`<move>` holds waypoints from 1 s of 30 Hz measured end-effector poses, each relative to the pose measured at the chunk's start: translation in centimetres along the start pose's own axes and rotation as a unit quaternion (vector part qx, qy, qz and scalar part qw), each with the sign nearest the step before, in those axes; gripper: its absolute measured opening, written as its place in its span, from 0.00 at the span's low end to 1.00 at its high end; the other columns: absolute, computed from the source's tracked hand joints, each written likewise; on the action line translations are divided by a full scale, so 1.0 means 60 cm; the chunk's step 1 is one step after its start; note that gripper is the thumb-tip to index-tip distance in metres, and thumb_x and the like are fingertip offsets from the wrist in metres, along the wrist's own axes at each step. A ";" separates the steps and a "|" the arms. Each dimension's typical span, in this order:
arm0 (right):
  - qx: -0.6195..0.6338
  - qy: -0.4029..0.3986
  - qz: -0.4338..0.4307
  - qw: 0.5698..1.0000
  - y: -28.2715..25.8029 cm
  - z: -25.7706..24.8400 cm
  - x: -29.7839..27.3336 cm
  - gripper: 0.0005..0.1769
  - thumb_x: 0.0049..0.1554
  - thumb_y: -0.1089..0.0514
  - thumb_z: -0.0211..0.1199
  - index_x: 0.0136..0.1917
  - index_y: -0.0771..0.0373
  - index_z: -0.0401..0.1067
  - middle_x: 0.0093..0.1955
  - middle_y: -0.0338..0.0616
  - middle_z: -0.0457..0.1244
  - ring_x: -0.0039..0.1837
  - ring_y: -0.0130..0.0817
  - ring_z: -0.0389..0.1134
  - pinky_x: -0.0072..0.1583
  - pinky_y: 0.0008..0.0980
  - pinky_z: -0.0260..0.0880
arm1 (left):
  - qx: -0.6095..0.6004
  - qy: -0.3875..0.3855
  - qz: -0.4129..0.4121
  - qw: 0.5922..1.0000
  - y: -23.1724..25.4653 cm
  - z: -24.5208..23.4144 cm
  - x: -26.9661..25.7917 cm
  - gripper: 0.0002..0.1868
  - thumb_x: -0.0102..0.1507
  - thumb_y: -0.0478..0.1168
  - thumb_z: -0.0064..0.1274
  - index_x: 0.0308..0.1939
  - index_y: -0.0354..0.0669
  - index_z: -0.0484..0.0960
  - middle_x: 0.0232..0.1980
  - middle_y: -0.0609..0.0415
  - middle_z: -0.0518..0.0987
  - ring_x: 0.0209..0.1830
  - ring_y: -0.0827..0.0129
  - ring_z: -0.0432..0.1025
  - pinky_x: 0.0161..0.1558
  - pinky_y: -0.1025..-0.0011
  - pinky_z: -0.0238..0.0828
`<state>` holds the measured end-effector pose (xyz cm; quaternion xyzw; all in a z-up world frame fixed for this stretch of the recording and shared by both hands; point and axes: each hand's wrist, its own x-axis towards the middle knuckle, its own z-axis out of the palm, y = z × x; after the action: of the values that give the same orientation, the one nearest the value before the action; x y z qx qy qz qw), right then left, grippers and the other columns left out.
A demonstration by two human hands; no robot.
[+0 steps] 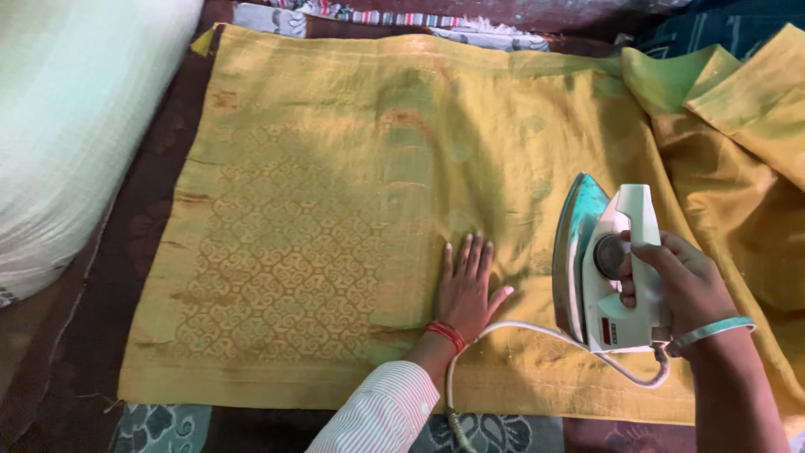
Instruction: The person irons a large yellow patterned cloth laid out on a bed. They use a steam iron with their right hand while smoothing the fabric with their left hand, repeatedly moving the iron across different sections of the cloth.
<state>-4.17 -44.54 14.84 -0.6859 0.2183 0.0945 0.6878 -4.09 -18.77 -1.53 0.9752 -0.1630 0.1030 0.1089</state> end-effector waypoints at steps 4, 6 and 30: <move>0.016 -0.015 -0.014 1.000 -0.001 -0.031 0.001 0.18 0.62 0.56 0.54 0.62 0.66 0.71 0.39 0.43 0.65 0.33 0.29 0.64 0.35 0.29 0.65 | -0.048 -0.021 -0.013 0.999 0.026 0.014 0.035 0.41 0.65 0.59 0.50 0.70 0.30 0.66 0.68 0.36 0.69 0.68 0.49 0.62 0.70 0.52 0.54; 0.019 0.000 -0.025 0.999 0.002 -0.049 -0.005 0.18 0.63 0.56 0.54 0.63 0.65 0.72 0.40 0.43 0.65 0.34 0.29 0.64 0.36 0.28 0.65 | -0.028 -0.029 -0.027 0.999 0.030 0.035 0.067 0.32 0.64 0.54 0.53 0.63 0.30 0.72 0.59 0.37 0.75 0.60 0.51 0.68 0.63 0.56 0.62; 0.025 0.053 -0.062 0.996 0.010 -0.147 -0.015 0.15 0.65 0.57 0.55 0.61 0.68 0.70 0.42 0.44 0.66 0.36 0.30 0.66 0.38 0.32 0.69 | -0.084 0.020 0.038 0.996 0.208 0.040 0.103 0.18 0.69 0.54 0.46 0.47 0.42 0.73 0.42 0.48 0.77 0.33 0.57 0.75 0.33 0.57 0.70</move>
<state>-6.71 -53.03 15.01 -0.6847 0.2142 0.0098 0.6966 -2.21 -32.73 -0.12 0.9534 -0.2057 0.1129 0.1897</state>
